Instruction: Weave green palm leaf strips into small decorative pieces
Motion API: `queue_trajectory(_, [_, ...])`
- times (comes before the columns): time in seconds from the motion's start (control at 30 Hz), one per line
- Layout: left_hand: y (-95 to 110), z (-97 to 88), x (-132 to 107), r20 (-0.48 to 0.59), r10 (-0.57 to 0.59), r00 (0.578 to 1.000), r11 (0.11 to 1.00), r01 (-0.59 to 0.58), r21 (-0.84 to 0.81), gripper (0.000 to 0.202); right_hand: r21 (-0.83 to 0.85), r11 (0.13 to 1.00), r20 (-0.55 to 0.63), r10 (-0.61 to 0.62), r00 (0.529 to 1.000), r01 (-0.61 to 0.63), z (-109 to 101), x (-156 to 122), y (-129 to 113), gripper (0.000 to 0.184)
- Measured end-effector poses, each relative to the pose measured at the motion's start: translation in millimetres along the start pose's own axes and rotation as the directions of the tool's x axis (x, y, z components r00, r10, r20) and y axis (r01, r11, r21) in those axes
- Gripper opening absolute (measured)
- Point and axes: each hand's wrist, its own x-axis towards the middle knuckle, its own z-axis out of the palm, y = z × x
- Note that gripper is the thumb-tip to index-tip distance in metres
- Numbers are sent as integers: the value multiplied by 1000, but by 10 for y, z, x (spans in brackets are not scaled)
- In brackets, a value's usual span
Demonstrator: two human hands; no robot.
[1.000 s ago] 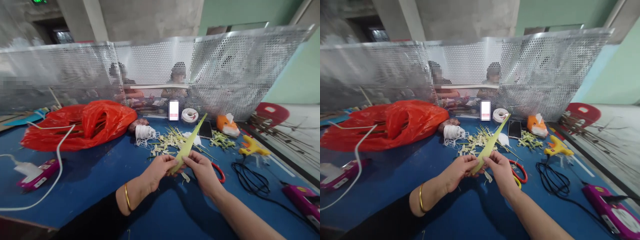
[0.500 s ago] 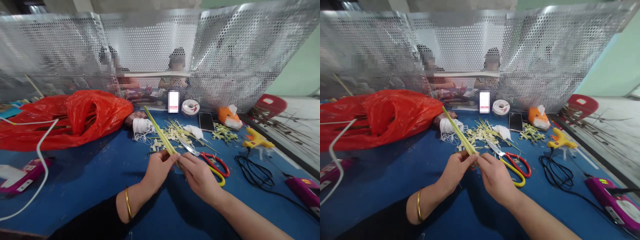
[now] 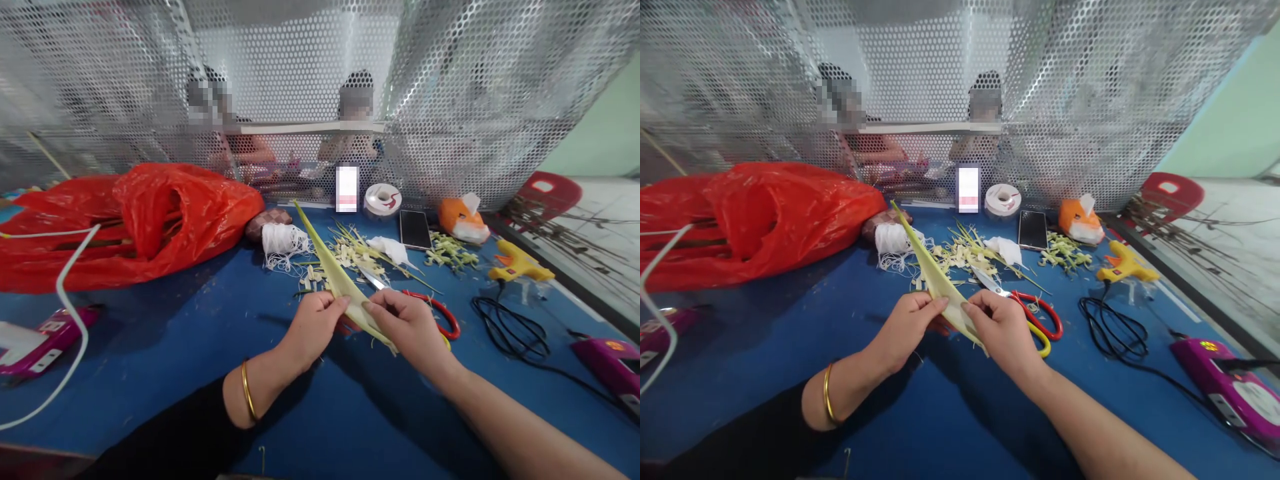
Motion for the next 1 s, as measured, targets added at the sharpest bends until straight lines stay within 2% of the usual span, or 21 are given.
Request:
queue_trajectory(0.1, [26,-11,3,28,-17,999,1000,18,-14,25,75,996,13,46,999,-46,12,5,-1,29])
queue_trajectory(0.23, [54,-12,-10,68,-7,998,999,4,40,20,-66,997,-14,-52,999,51,47,-24,22,29])
queue_trajectory(0.33, [55,-10,-23,49,13,999,997,-16,72,17,-160,980,47,-108,993,114,63,-44,37,29])
queue_trajectory(0.5, [81,-65,26,0,56,998,996,-56,75,17,-160,973,137,-144,980,165,55,-43,26,31])
queue_trajectory(0.6, [154,-196,143,-63,135,989,970,-118,213,16,-200,961,138,-164,977,190,54,-56,23,26])
queue_trajectory(0.7, [286,-418,247,-105,233,967,879,-164,447,22,-252,934,163,-217,962,254,59,-80,37,24])
queue_trajectory(0.73, [340,-503,249,-167,332,928,829,-203,521,23,-271,920,173,-242,955,282,61,-87,45,24])
queue_trajectory(0.77, [393,-591,228,-218,439,872,759,-230,609,27,-290,905,182,-266,947,310,63,-91,54,24])
queue_trajectory(0.8, [445,-678,183,-256,548,797,683,-250,686,31,-307,890,189,-290,938,337,65,-93,65,24])
queue_trajectory(0.87, [530,-853,37,-335,717,612,582,-259,771,25,-322,863,196,-341,920,389,70,-90,89,22])
queue_trajectory(0.93, [588,-1048,-134,-415,808,417,540,-244,805,24,-317,847,197,-381,903,427,78,-86,113,21])
queue_trajectory(1.0, [632,-1288,-275,-486,839,243,521,-107,846,26,-306,837,209,-405,890,453,88,-87,130,21])
